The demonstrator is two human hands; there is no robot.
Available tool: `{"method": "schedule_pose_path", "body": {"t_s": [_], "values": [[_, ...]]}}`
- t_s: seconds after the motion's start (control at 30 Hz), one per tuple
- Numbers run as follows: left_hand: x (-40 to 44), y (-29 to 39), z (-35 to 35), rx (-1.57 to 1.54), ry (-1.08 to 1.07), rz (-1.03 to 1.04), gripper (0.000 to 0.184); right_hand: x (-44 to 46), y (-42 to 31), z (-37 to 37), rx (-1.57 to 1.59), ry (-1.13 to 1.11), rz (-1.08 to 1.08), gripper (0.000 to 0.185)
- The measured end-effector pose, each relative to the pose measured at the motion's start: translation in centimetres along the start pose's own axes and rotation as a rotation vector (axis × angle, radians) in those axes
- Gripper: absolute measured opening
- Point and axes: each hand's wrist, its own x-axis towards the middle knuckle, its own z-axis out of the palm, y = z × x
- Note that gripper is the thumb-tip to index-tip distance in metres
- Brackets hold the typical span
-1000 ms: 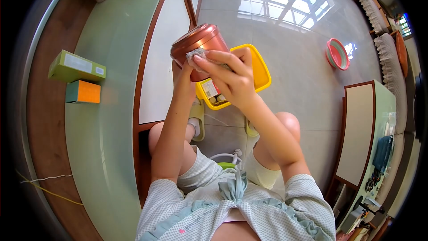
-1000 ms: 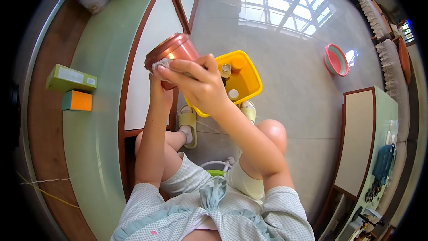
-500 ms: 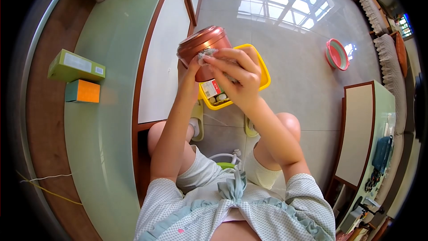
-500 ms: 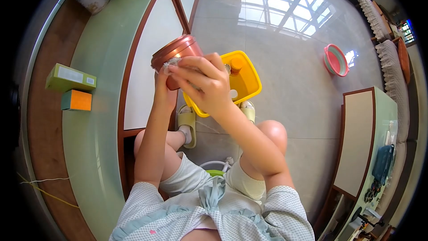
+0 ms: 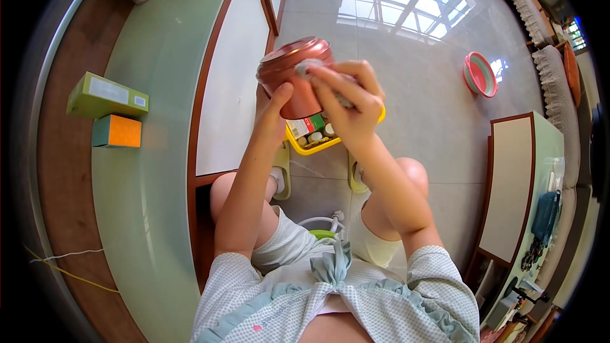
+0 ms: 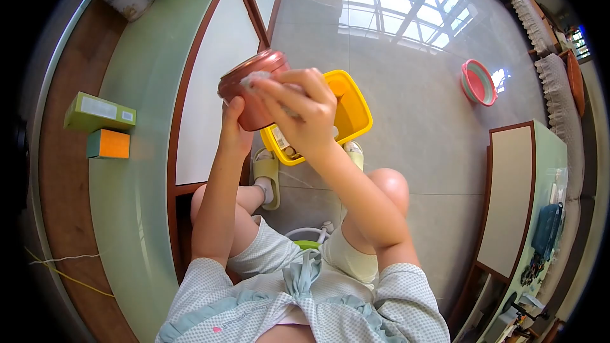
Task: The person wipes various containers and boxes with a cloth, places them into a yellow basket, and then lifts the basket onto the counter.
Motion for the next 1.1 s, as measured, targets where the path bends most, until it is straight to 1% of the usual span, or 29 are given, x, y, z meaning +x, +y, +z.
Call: {"method": "schedule_pose_path", "body": {"t_s": [0.1,0.13,0.2,0.3,0.33,0.37,0.43,0.5,0.53,0.57,0.6,0.67,0.77,0.83,0.87,0.93,1.0,1.1], "values": [[-0.2,0.0,-0.1,-0.092,-0.003,-0.055,0.08,0.4,0.0,0.2,0.154,0.093,0.302,0.019],[-0.4,0.0,-0.2,-0.088,0.011,-0.065,0.083,0.6,-0.1,0.1,0.224,0.108,0.441,0.015],[-0.7,0.1,-0.8,-0.075,0.038,-0.087,0.089,0.7,0.5,0.0,0.382,0.099,0.665,0.016],[-0.8,0.8,-1.2,-0.05,-0.076,-0.073,0.098,0.5,1.1,-0.4,0.633,0.063,1.023,0.021],[-0.8,1.0,-1.1,-0.003,-0.066,-0.083,0.102,0.5,1.0,-0.5,0.696,0.06,1.12,0.022],[-0.6,1.2,-0.9,0.005,-0.073,-0.073,0.102,0.6,1.0,-0.6,0.758,0.057,1.218,0.022],[-0.2,1.4,-0.5,0.02,-0.087,-0.054,0.101,0.8,0.5,-0.9,0.772,0.1,1.24,0.021],[0.0,1.0,-0.8,0.157,-0.031,-0.026,0.098,0.8,0.6,-0.9,0.773,0.159,1.182,0.02],[0.1,0.9,-0.9,0.226,-0.003,-0.012,0.097,0.5,1.1,-0.6,0.767,0.196,1.113,0.02],[0.3,1.0,-1.1,0.239,-0.027,-0.023,0.095,0.3,1.4,-0.5,0.759,0.234,1.043,0.02],[0.5,1.5,-1.2,0.251,-0.052,-0.034,0.093,0.3,1.4,-0.6,0.686,0.227,0.954,0.019],[0.7,2.2,-0.7,0.234,-0.071,-0.05,0.089,0.3,1.5,-0.8,0.54,0.208,0.777,0.018],[0.2,2.8,0.1,0.145,-0.071,-0.071,0.085,0.8,0.5,-1.2,0.425,0.197,0.684,0.017],[-0.2,2.8,-0.3,0.08,-0.098,-0.094,0.085,0.1,0.7,-0.8,0.253,0.153,0.423,0.017],[-0.3,2.6,-0.1,0.047,-0.09,-0.055,0.086,-0.1,0.7,-0.5,0.166,0.131,0.291,0.019],[-0.4,2.2,0.4,-0.017,-0.069,0.023,0.088,-0.2,0.4,-0.2,0.079,0.115,0.066,0.024],[-0.3,2.3,0.3,-0.046,-0.073,-0.002,0.09,-0.1,0.1,-0.2,0.014,0.063,-0.148,0.03],[-0.6,2.2,-0.3,-0.026,-0.102,-0.004,0.09,-0.2,-0.9,-0.2,-0.033,-0.05,-0.331,0.031]]}}
